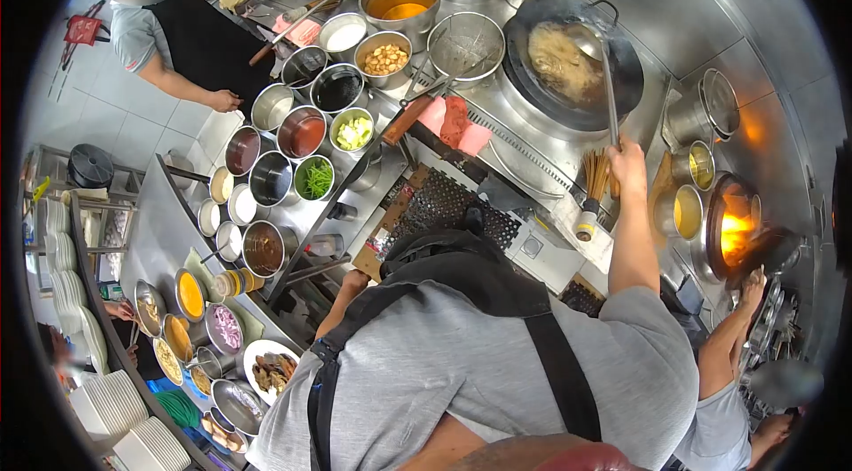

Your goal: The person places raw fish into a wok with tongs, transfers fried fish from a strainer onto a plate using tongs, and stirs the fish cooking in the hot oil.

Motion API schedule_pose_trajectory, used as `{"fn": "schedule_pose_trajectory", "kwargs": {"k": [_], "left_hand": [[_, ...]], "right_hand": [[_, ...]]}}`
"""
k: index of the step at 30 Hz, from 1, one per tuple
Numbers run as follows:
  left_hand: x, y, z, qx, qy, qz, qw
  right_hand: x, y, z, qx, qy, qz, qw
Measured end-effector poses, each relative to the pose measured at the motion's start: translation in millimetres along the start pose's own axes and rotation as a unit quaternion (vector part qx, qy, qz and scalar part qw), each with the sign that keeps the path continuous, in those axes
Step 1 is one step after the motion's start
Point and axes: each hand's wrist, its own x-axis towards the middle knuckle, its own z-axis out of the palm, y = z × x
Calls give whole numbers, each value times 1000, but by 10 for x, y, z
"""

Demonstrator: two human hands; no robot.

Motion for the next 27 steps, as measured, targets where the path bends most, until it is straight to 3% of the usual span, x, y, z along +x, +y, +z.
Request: {"fn": "schedule_pose_trajectory", "kwargs": {"k": [5,11,12,13,16,18,20,23,25,26,27], "left_hand": [[-170,256,-663,-122,-27,-104,987],[119,188,-621,-356,22,-130,925],[141,217,-650,-382,28,-131,914],[178,180,-635,-294,-22,-81,952],[242,292,-578,-193,-75,-83,975],[44,454,-772,-311,-52,-156,936],[-331,802,-1251,-426,-23,-231,875],[-321,747,-1169,-386,-20,-222,895],[-283,633,-1084,-258,-48,-149,953],[-273,556,-1023,-258,-46,-153,953],[-231,423,-887,-238,-38,-76,968]], "right_hand": [[-229,66,49,-23,17,6,1000],[-532,294,-29,-137,49,-77,986],[-687,218,-70,-75,18,-22,997],[-819,153,-93,-13,-14,34,999],[-1076,31,-82,-6,-36,50,998],[-1064,66,-27,-31,-32,51,998],[-859,361,168,-95,-14,-38,995],[-609,438,335,-126,0,-50,991],[-468,373,424,-119,13,-31,992],[-421,324,447,-116,10,-34,993],[-376,248,450,-124,22,-28,992]]}}
